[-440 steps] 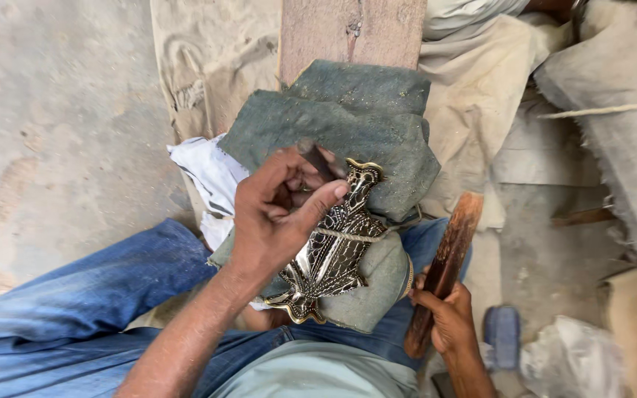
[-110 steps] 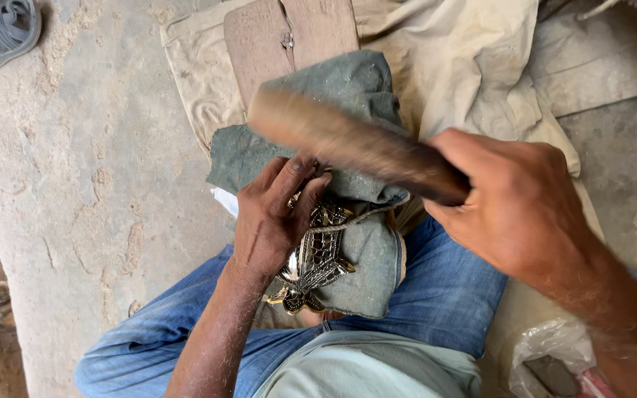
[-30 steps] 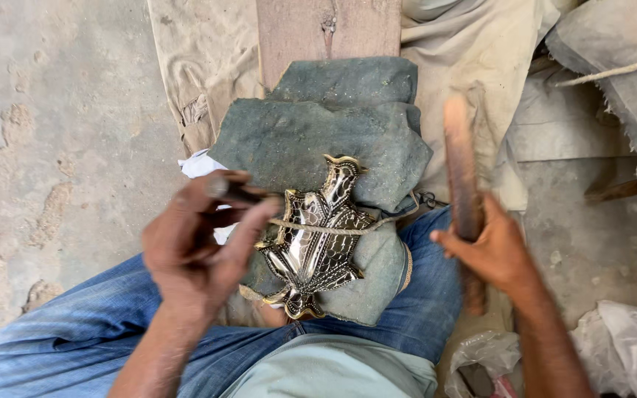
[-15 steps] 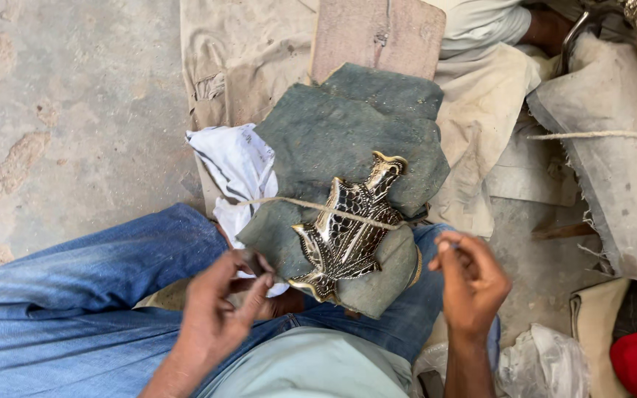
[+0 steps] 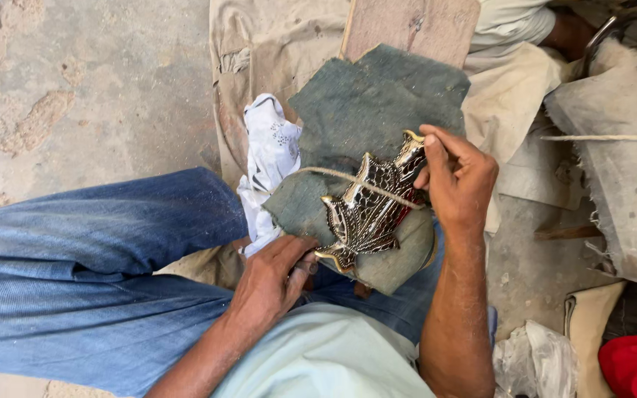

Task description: The person uses a hammer and a metal punch to emboss a decorative pattern onto a metal leaf-shaped object. They repeatedly strike the punch to create indentations along the surface, occasionally repositioning the tool to work on different sections.

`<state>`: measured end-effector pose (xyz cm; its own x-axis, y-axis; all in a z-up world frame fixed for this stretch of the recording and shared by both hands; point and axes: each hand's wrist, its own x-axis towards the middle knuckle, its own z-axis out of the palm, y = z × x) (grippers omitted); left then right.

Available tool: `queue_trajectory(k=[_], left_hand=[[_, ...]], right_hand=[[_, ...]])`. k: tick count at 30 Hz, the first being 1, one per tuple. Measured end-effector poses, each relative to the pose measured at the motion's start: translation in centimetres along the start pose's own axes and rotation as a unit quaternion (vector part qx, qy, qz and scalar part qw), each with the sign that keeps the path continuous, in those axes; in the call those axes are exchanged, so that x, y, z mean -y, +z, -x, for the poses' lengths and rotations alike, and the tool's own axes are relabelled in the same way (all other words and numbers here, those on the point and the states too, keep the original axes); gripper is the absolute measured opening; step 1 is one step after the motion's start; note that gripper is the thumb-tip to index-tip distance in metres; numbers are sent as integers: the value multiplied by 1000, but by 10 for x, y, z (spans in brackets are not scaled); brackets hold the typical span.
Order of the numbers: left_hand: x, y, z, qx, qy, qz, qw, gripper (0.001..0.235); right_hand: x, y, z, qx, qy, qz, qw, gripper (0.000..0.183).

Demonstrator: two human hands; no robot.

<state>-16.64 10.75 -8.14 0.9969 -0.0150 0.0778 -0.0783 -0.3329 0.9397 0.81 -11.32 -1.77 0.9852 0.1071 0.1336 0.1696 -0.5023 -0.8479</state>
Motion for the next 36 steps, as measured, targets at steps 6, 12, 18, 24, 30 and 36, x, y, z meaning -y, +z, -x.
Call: queue_trajectory(k=[6,12,18,24,30,36], left_hand=[[0,-1,-5,-12,7,-10,1000,27],[9,2,0,-28,26,-25,999,33],[-5,-13,-3,-36,157,-124,979,48],[-34,-23,-19,-3,404,-332,852,38],[-51,27,-30,104,525,-338,774,32],[-54,34,-35,136,489,-298,809,31]], right_hand=[[2,3,-8,-36,70,-70,995,23],[-1,15,-4,-37,38,-123,991,19],[-23,7,-4,-35,-26,-310,950,17],[-52,4,-20,-62,56,-491,867,9],[-74,-32,5,-70,-9,-429,901,13],[-69,-49,29,-131,21,-333,934,12]])
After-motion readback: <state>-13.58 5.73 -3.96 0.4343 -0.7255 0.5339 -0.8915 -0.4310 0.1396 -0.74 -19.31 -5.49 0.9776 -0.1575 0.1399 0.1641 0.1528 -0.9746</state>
